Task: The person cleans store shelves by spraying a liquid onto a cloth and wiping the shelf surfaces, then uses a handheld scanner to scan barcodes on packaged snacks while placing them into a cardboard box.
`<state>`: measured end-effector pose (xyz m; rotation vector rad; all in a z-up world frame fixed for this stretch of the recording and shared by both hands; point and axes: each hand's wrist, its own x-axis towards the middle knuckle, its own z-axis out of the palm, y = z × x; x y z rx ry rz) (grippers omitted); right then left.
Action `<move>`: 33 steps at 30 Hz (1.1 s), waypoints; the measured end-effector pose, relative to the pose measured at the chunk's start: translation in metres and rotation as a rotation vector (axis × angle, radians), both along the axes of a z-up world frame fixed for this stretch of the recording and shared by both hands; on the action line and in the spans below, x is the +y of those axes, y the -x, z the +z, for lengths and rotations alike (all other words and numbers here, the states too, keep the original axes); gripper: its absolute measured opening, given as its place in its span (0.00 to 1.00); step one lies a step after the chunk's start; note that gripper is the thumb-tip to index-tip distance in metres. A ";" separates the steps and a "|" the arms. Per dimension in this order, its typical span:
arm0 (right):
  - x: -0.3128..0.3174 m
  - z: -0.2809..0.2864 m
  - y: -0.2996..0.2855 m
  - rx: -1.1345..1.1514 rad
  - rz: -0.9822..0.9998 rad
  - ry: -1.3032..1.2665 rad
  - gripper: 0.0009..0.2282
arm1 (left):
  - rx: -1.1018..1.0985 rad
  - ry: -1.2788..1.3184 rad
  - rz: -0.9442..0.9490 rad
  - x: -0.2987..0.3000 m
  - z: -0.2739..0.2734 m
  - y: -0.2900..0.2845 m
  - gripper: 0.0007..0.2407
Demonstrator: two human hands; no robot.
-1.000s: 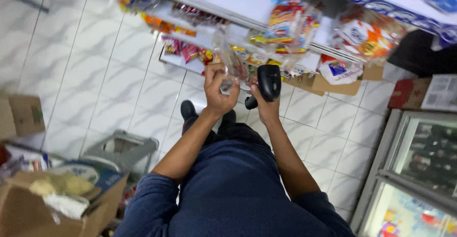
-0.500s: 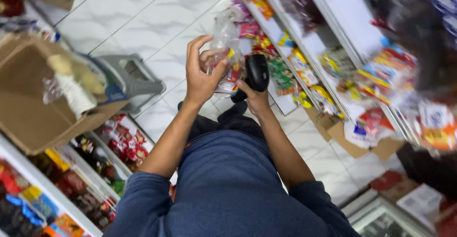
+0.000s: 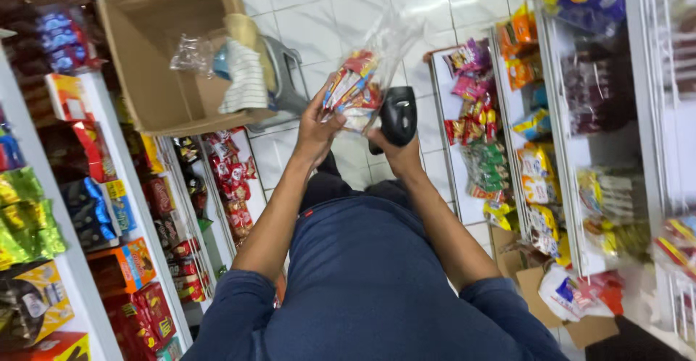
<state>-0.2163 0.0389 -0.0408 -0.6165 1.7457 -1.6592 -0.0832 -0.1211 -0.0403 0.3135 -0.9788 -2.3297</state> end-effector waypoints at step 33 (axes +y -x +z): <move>-0.279 0.020 0.123 -0.513 0.436 -0.022 0.10 | -1.189 0.998 0.989 -0.146 0.058 -0.006 0.08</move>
